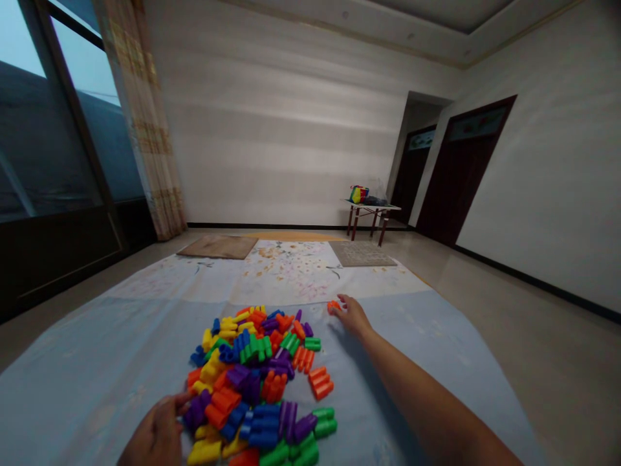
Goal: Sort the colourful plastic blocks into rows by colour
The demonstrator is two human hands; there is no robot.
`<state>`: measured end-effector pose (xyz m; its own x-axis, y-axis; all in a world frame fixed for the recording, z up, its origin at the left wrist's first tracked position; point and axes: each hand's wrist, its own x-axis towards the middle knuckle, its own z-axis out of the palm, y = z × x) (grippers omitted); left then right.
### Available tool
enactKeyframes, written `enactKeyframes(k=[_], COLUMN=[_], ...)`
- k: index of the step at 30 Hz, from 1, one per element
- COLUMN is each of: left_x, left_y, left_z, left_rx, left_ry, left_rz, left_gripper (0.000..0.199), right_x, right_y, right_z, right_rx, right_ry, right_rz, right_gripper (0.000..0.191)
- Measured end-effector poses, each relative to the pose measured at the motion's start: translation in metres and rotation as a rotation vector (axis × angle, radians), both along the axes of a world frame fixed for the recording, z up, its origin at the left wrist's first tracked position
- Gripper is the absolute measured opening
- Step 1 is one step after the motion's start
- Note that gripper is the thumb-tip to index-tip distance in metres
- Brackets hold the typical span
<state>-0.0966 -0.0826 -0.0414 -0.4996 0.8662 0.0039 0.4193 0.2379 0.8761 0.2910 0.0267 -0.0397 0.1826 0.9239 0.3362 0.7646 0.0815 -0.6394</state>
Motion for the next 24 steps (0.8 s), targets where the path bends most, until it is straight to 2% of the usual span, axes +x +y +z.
enactKeyframes(k=[3, 7, 9, 12, 17, 24], left_x=[0.004, 0.006, 0.008, 0.010, 0.012, 0.013], left_y=[-0.002, -0.003, -0.005, -0.008, -0.013, -0.015], left_z=[0.003, 0.005, 0.008, 0.012, 0.016, 0.018], left_rx=[0.019, 0.014, 0.012, 0.038, 0.075, 0.056], left_ry=[0.019, 0.028, 0.033, 0.042, 0.077, 0.076], left_rz=[-0.021, -0.003, -0.004, 0.003, -0.006, 0.023], left_gripper=[0.043, 0.042, 0.042, 0.041, 0.038, 0.039], right_x=[-0.011, -0.033, -0.040, -0.047, -0.056, -0.049], right_y=[-0.024, -0.064, -0.081, -0.100, -0.115, -0.116], right_z=[0.008, 0.021, 0.025, 0.026, 0.016, 0.015], right_rx=[0.011, -0.095, -0.137, -0.201, -0.255, -0.175], right_ry=[0.048, 0.063, 0.029, -0.049, -0.174, -0.140], right_rz=[0.037, 0.320, 0.405, 0.396, 0.343, 0.416], right_gripper=[0.032, 0.020, 0.018, 0.026, 0.043, 0.049])
